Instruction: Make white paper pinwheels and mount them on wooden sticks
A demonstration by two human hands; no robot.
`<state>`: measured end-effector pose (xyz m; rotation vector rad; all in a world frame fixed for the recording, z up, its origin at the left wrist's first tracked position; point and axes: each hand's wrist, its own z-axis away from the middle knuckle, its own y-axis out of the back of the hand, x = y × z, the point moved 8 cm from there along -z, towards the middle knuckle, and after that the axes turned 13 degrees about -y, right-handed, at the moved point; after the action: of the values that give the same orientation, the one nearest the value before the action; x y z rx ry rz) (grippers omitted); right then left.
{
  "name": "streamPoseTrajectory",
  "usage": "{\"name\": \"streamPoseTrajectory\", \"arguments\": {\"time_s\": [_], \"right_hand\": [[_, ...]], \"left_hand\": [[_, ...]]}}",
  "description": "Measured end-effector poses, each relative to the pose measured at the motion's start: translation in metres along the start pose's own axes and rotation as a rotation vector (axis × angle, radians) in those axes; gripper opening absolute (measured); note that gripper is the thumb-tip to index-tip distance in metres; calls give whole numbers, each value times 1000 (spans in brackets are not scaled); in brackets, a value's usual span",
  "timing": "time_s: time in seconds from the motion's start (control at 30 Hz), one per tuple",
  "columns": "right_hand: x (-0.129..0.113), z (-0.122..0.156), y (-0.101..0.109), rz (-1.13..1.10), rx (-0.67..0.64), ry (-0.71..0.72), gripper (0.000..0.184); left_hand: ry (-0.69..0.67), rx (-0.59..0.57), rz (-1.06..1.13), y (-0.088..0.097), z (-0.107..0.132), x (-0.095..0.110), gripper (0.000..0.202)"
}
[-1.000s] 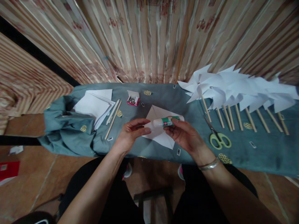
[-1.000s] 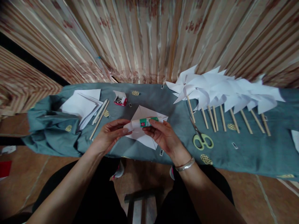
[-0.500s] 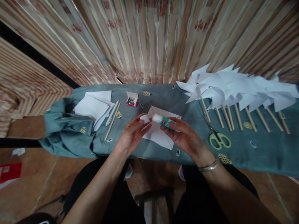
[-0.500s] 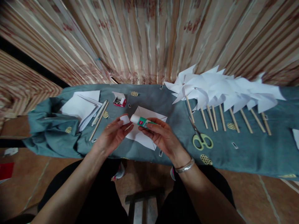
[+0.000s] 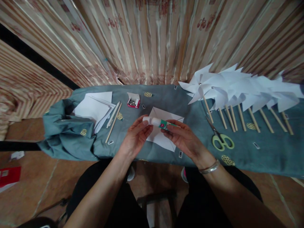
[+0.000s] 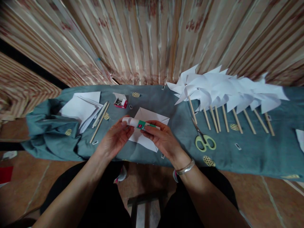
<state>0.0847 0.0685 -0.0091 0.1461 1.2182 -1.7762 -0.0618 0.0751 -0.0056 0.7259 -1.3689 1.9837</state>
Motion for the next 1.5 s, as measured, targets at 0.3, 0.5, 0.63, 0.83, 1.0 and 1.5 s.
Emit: {"name": "streamPoseTrajectory", "arguments": {"time_s": [0.3, 0.5, 0.63, 0.83, 1.0, 1.5], "right_hand": [[-1, -1, 3, 56, 39, 33, 29], [-5, 0, 5, 147, 77, 62, 32], [-6, 1, 7, 189, 98, 68, 33], [-2, 1, 7, 227, 111, 37, 34], [4, -1, 4, 254, 87, 11, 35], [-9, 0, 5, 504, 143, 116, 35]], "left_hand": [[-66, -73, -85, -1, 0, 4, 28], [-167, -106, -185, -1, -2, 11, 32], [-226, -140, -265, -2, -2, 15, 33], [-295, -230, -401, -3, -2, 17, 35], [-273, -332, -524, -4, 1, 17, 39], [-449, -68, -684, 50, -16, 53, 33]]}}
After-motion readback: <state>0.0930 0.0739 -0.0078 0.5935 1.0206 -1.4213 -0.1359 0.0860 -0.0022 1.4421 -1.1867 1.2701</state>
